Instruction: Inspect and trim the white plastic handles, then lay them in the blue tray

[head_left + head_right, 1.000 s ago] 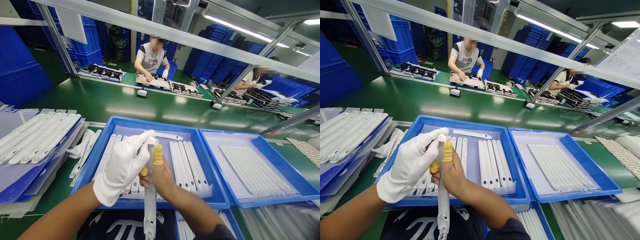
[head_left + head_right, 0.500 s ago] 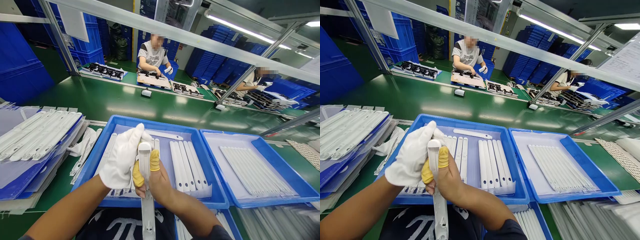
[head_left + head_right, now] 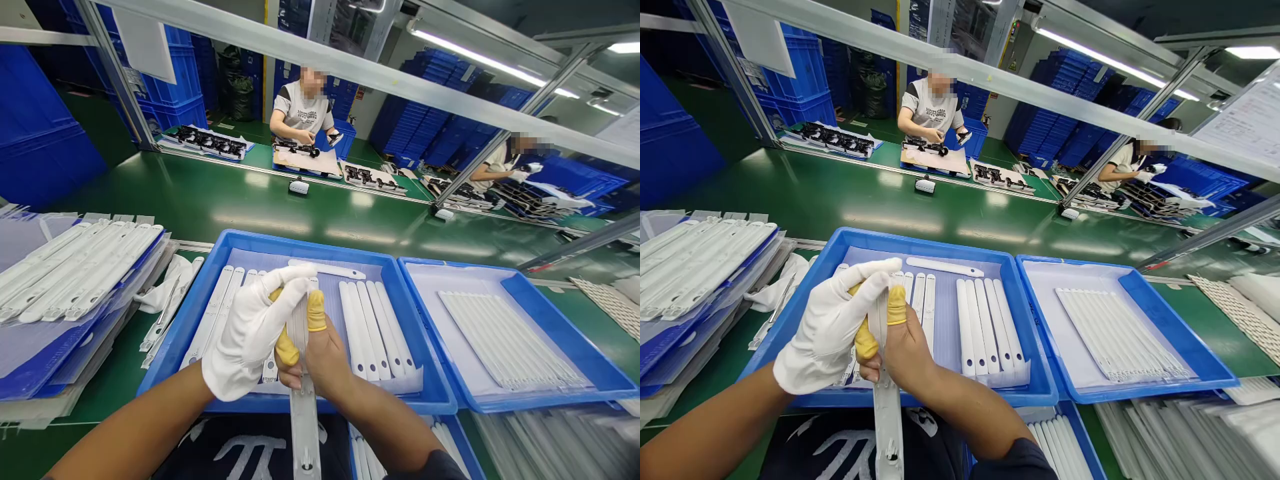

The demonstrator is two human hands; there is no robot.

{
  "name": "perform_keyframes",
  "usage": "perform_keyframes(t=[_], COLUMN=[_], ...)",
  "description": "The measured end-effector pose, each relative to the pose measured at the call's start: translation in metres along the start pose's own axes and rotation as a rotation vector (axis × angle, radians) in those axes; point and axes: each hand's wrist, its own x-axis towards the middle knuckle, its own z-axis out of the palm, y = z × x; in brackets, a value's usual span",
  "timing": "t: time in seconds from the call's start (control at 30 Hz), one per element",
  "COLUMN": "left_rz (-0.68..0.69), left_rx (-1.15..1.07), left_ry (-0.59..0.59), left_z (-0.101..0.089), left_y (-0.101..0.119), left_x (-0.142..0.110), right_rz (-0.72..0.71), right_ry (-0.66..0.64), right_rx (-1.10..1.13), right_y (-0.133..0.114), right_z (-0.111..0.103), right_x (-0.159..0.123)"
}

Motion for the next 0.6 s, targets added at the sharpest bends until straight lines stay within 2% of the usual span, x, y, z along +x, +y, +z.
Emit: perform_keyframes(t=[0.13, 0.17, 0.27, 0.33, 0.43, 0.6], left_rz=[-0.066, -0.088, -0.176, -0.141, -0.074, -0.202], left_rx=[-0.039, -0.036, -0.032, -0.025, -0.021, -0.055], left_ry=[0.085, 0.075, -0.064, -0.122, -0.088, -0.083], left_z=[-0.001, -0.002, -0.007, -0.011, -0.011, -0.008], left_y=[-0.008, -0.008, -0.004, 0.0, 0.005, 0.007], left_x=[0.0, 0.0, 0.0, 0.0, -0.001, -0.004], right_rz=[-0.01, -0.025, -0.065, -0.073, -0.092, -0.124], right_ry=[-0.034, -0.034, -0.025, -0.029, -0.05, -0.021], right_rx=[0.0, 0.008, 0.013, 0.004, -0.014, -0.043], right_y=[0.001, 0.002, 0.001, 0.0, -0.003, -0.003], right_z=[-0.001, -0.002, -0.003, -0.004, -0.001, 0.002], right_x=[-0.002, -0.002, -0.004, -0.005, -0.006, -0.006])
